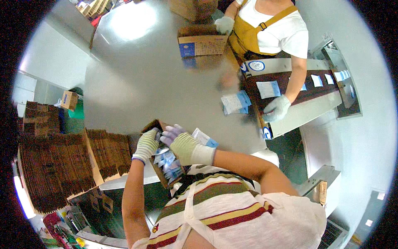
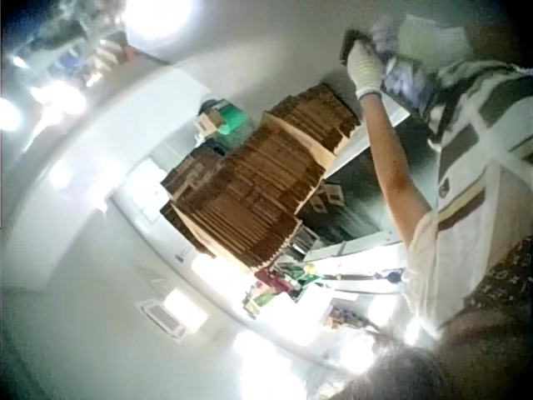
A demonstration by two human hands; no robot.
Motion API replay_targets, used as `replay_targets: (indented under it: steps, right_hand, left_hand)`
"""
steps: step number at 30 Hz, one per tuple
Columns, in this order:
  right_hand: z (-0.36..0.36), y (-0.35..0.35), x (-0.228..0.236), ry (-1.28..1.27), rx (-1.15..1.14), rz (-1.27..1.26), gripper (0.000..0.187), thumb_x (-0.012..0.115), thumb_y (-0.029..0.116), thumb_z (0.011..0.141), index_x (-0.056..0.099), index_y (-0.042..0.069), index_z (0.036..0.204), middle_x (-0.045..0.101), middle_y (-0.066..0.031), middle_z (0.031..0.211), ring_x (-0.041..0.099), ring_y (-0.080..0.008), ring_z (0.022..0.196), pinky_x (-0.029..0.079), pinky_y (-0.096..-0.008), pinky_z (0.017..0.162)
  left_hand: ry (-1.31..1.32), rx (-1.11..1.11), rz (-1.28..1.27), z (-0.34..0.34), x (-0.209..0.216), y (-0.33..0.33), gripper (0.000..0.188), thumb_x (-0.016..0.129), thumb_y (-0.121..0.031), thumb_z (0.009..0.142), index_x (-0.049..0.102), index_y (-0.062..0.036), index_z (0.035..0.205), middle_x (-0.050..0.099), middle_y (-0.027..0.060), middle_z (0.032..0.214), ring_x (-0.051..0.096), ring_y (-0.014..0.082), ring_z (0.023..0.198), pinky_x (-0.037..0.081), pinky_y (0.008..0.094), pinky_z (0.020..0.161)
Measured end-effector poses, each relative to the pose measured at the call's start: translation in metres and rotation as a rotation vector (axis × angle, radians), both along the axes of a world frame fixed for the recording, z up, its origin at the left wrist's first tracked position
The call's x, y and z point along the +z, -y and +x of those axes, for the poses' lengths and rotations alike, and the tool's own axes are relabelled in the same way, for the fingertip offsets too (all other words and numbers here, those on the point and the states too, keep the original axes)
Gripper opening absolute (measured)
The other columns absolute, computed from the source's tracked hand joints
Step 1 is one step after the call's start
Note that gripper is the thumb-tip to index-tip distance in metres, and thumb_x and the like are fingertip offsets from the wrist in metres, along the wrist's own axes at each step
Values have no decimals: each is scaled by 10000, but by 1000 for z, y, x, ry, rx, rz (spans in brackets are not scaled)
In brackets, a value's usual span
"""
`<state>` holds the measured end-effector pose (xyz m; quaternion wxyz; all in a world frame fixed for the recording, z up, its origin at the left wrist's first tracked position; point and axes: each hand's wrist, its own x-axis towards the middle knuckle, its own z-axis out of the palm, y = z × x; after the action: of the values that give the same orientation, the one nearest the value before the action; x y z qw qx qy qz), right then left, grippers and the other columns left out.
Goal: The person packs small pouches into cardboard boxes by hand on a manufacturing table.
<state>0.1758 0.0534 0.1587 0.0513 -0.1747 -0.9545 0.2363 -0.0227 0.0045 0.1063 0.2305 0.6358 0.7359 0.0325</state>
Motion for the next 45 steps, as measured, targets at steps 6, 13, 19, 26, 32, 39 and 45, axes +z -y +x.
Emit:
replay_targets:
  steps: [6,13,19,26,32,39,45]
  right_hand:
    - [74,-34,-102,52,-514,-321,579,730,347,661,557,42,1122,591,-189,1073,543,-343,1030,426,-422,918]
    - [79,-5,-147,528,-524,-119,557,716,419,677,573,44,1063,596,-178,1108,554,-313,1067,441,-395,918]
    - [82,-9,-161,585,-573,-397,517,702,445,705,611,29,998,645,-185,989,621,-344,927,486,-427,823]
    - [89,-6,-169,496,-545,-401,540,680,457,724,609,8,1015,623,-218,1022,599,-353,971,473,-426,855]
    - [97,-5,-162,400,-457,-408,516,705,364,702,572,-2,1040,625,-233,972,603,-380,923,488,-436,815]
    - [118,-4,-163,353,-396,-406,414,681,131,719,545,75,1106,625,-194,976,601,-373,902,488,-427,778]
    - [123,-8,-135,344,-233,-192,438,652,416,754,626,53,998,636,-192,966,625,-342,873,500,-443,764]
  left_hand:
    - [-83,-194,-448,-31,-77,-23,429,463,-347,856,576,-86,1178,513,159,1262,492,336,1153,405,412,959]
    - [-194,-146,-704,-14,-87,-32,578,287,-486,908,381,-162,1377,255,54,1483,267,266,1350,230,414,1088]
    - [-283,-273,-766,-38,-88,-20,580,332,-474,904,406,-127,1363,285,84,1468,313,289,1326,247,369,1083]
    - [-141,-201,-626,-41,-89,-11,576,357,-438,901,399,-91,1359,288,94,1466,285,284,1340,227,340,1096]
    - [58,-152,-675,-28,-111,14,582,364,-431,906,362,-100,1385,231,84,1492,208,258,1372,183,350,1113]
    - [74,-30,-449,-12,-87,24,449,457,-367,873,539,-60,1190,498,202,1233,467,358,1142,380,403,961]
    - [-52,8,-306,25,-39,45,316,517,-304,824,621,-35,952,641,213,887,613,387,850,488,466,744]
